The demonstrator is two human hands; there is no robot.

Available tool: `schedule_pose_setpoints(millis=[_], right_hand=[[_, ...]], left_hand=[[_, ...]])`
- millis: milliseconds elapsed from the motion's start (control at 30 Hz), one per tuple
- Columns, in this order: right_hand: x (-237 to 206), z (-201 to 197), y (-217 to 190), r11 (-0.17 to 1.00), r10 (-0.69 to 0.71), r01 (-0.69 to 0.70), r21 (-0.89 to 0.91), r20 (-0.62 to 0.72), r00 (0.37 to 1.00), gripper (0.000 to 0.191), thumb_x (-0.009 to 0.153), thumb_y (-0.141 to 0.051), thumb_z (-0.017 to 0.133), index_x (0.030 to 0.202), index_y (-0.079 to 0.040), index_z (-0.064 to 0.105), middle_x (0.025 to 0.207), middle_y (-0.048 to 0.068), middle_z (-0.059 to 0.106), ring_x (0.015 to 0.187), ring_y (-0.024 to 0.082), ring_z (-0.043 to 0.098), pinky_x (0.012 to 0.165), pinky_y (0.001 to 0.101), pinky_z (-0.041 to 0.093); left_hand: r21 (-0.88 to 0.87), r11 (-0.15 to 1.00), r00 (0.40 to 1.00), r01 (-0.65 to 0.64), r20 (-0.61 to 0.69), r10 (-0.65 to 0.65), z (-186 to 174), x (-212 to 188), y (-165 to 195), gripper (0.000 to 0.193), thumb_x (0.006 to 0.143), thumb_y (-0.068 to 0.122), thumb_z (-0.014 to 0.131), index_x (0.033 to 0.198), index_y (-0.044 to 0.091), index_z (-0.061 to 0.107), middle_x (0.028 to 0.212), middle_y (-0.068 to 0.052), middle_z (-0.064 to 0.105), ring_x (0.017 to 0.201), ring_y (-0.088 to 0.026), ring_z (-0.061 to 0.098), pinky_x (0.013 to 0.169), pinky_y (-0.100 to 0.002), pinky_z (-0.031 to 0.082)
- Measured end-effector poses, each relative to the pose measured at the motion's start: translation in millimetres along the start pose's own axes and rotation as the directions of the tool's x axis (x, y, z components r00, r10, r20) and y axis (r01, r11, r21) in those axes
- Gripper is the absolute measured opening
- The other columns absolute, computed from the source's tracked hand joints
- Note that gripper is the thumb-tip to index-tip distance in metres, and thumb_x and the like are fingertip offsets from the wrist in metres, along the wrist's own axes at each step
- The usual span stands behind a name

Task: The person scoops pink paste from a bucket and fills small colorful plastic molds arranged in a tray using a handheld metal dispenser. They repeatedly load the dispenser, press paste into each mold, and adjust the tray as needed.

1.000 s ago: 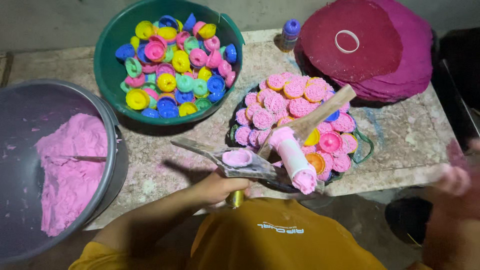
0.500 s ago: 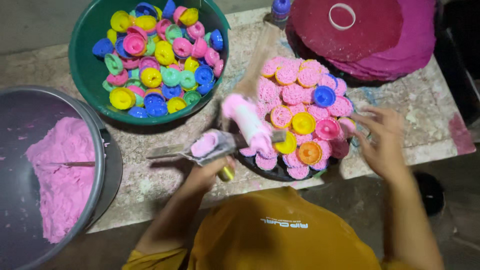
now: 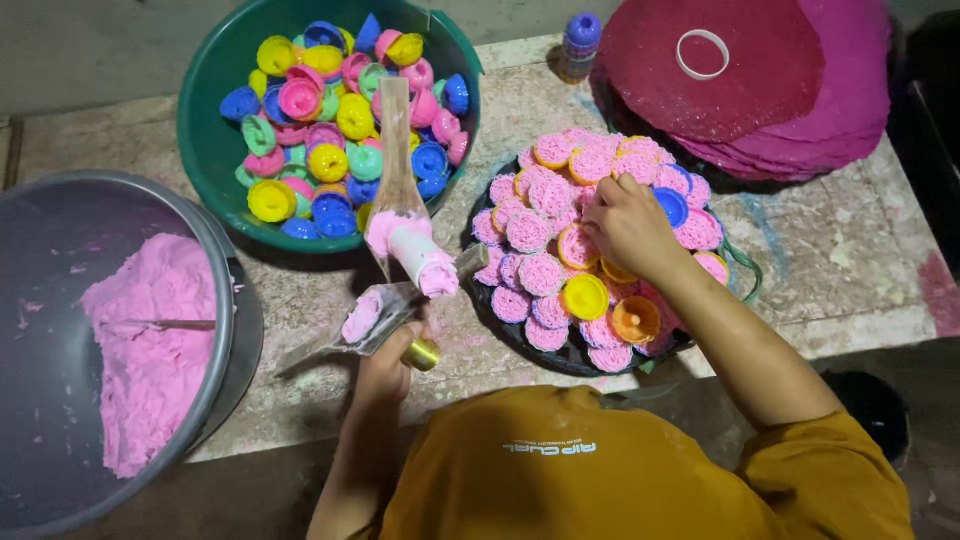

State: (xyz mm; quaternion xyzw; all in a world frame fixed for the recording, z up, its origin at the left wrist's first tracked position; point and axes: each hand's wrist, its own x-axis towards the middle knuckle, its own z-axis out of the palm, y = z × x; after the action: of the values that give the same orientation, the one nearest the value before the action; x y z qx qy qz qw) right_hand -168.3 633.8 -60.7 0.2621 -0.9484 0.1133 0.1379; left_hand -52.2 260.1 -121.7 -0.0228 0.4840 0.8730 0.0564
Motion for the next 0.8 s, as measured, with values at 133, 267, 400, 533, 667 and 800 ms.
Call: schedule_pose_setpoints(millis=[133,267,400,533,667,800], right_hand=[[6,1,3,0.999,-0.020,0.019,0.051,0.020,1.000,0.012,0.078,-0.016,0.077,0.087,-0.009,0.076,0.095,0.010,0.062,0.098,0.031,0.058,0.083,0.0441,0.050],[15,-18,12,0.841,0.214,-0.309,0.445,0.251,0.944,0.013,0.089,-0.016,0.068,0.098,-0.007,0.068,0.088,0.006,0.067,0.081,0.020,0.067,0.072,0.0357,0.055],[18,-49,9,0.366,0.313,-0.518,0.773,0.422,0.851,0.007,0.096,-0.012,0.061,0.099,-0.007,0.058,0.086,0.003,0.060,0.074,0.011,0.061,0.062,0.0282,0.057],[13,-74,-25,-0.074,0.274,-0.416,0.907,0.419,0.866,0.012,0.099,-0.013,0.064,0.102,-0.008,0.054,0.094,0.001,0.057,0.080,0.012,0.061,0.064,0.0315,0.057],[6,-87,-77,-0.156,0.322,-0.136,0.978,0.181,0.929,0.030,0.094,-0.010,0.073,0.117,-0.010,0.053,0.105,0.002,0.059,0.091,0.011,0.059,0.072,0.0285,0.054],[7,-84,-120,0.823,0.004,0.302,0.481,-0.537,0.844,0.044,0.097,-0.006,0.078,0.128,-0.007,0.047,0.116,0.009,0.060,0.096,0.020,0.059,0.083,0.0356,0.050]], left_hand=[[-0.007,0.999,0.999,0.035,-0.034,-0.035,-8,1,-8,0.026,0.093,0.003,0.055,0.118,-0.002,0.059,0.092,-0.012,0.064,0.084,-0.023,0.064,0.075,-0.038,0.056],[0.414,0.905,0.979,0.099,-0.205,-0.014,-1,19,-8,0.021,0.093,0.010,0.064,0.112,0.003,0.063,0.090,-0.011,0.067,0.079,-0.022,0.065,0.069,-0.038,0.053],[0.775,0.545,0.871,-0.319,0.013,0.491,32,53,6,0.022,0.091,0.009,0.073,0.112,0.005,0.068,0.102,-0.007,0.073,0.091,-0.017,0.070,0.080,-0.034,0.056],[0.722,0.479,0.775,-0.499,0.126,0.619,80,71,16,0.027,0.090,0.010,0.078,0.114,0.007,0.064,0.102,-0.007,0.074,0.093,-0.020,0.071,0.086,-0.034,0.057],[0.640,0.555,0.822,-0.531,0.228,0.522,115,65,16,0.013,0.098,0.009,0.072,0.110,0.014,0.072,0.099,-0.005,0.076,0.094,-0.020,0.074,0.093,-0.035,0.060],[0.736,0.415,0.799,-0.534,0.279,0.533,125,61,7,0.041,0.085,0.015,0.079,0.123,0.010,0.064,0.119,-0.012,0.069,0.110,-0.028,0.068,0.097,-0.039,0.054]])
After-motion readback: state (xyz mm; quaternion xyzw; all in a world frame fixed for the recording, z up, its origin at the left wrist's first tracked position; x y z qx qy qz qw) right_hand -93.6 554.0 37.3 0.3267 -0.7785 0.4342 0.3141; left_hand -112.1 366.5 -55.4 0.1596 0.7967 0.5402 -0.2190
